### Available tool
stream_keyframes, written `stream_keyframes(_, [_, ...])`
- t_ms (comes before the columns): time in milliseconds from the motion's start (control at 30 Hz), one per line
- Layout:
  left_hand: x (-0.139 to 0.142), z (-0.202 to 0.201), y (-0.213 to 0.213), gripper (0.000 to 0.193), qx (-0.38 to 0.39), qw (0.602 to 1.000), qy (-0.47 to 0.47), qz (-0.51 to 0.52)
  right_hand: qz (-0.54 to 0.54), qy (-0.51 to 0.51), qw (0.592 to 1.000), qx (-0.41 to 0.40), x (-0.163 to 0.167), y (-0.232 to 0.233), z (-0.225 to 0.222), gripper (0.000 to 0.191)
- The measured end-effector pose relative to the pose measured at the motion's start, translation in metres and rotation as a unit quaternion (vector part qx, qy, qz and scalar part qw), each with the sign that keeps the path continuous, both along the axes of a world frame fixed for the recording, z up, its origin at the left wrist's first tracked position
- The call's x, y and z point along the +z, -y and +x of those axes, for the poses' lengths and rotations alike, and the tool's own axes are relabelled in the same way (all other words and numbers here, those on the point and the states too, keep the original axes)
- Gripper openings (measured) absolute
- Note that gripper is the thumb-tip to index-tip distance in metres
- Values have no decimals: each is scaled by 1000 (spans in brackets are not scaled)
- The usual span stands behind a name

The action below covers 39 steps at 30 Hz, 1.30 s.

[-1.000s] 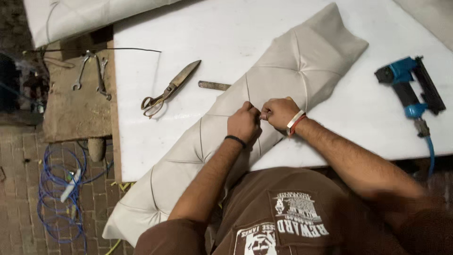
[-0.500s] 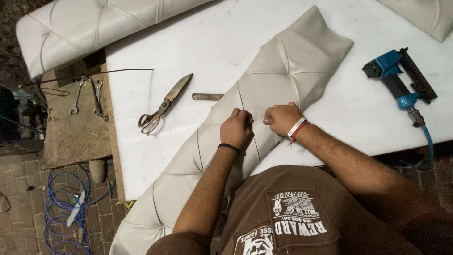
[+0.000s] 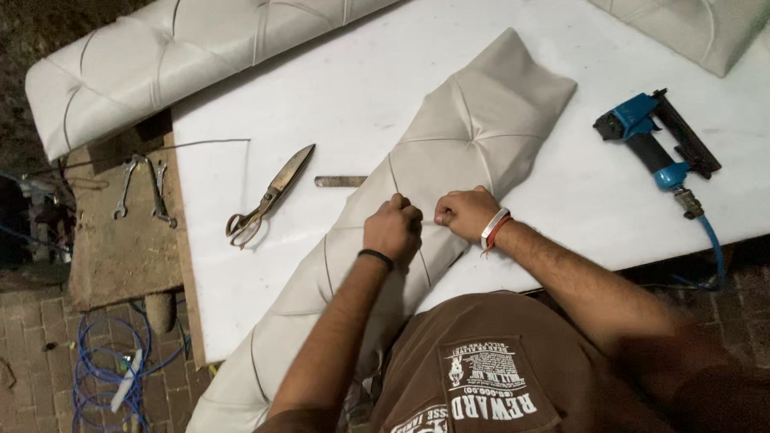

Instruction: The person staples a light-colored fabric onto a cushion frame using a pneumatic staple gun. They repeatedly pull and smooth the fabric to create tufted indentations, then secure the edges and corners with staples.

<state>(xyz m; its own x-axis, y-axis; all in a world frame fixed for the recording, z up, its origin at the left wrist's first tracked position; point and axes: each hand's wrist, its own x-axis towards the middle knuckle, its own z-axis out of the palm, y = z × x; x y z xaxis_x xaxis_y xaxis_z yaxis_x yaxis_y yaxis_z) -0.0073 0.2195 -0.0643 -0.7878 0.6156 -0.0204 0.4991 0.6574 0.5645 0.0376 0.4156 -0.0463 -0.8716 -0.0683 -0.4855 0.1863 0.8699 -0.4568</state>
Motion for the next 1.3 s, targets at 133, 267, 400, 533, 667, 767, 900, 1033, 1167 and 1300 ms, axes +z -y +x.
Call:
stream_keyframes(133, [15, -9, -6, 11, -29, 996, 41, -78, -87, -47, 979, -180, -4, -17, 1, 22])
stream_keyframes(267, [17, 1, -5, 13, 97, 991, 92, 1, -20, -224, 942, -248, -16, -67, -10, 31])
stream_keyframes(400, [5, -1, -8, 12, 222, 964, 98, 110, 21, -206, 954, -217, -31, -95, -32, 36])
stream_keyframes(533, [-2, -5, -8, 11, 187, 976, 71, 84, -25, -180, 956, -232, -30, -100, -53, 32])
stream_keyframes(667, [-2, -5, -8, 12, 182, 978, 72, 67, -25, -89, 944, -318, -12, -91, -75, 26])
stream_keyframes(767, [0, -7, -10, 14, 185, 979, 65, 61, 16, -27, 946, -324, -1, -83, -98, 29])
stream_keyframes(900, [6, -14, -11, 14, 184, 978, 79, 62, 7, -5, 943, -333, -7, -85, -115, 27])
stream_keyframes(1033, [8, -15, -11, 13, 188, 978, 74, 53, -161, -46, 912, -373, -28, -97, -116, 16])
stream_keyframes(1167, [-4, -18, -7, 13, 201, 971, 84, 96, -206, 2, 892, -403, -36, -108, -124, 14])
stream_keyframes(1300, [-26, -26, 27, 19, 269, 894, 172, 315, -56, -111, 941, -315, -35, -93, -120, 19])
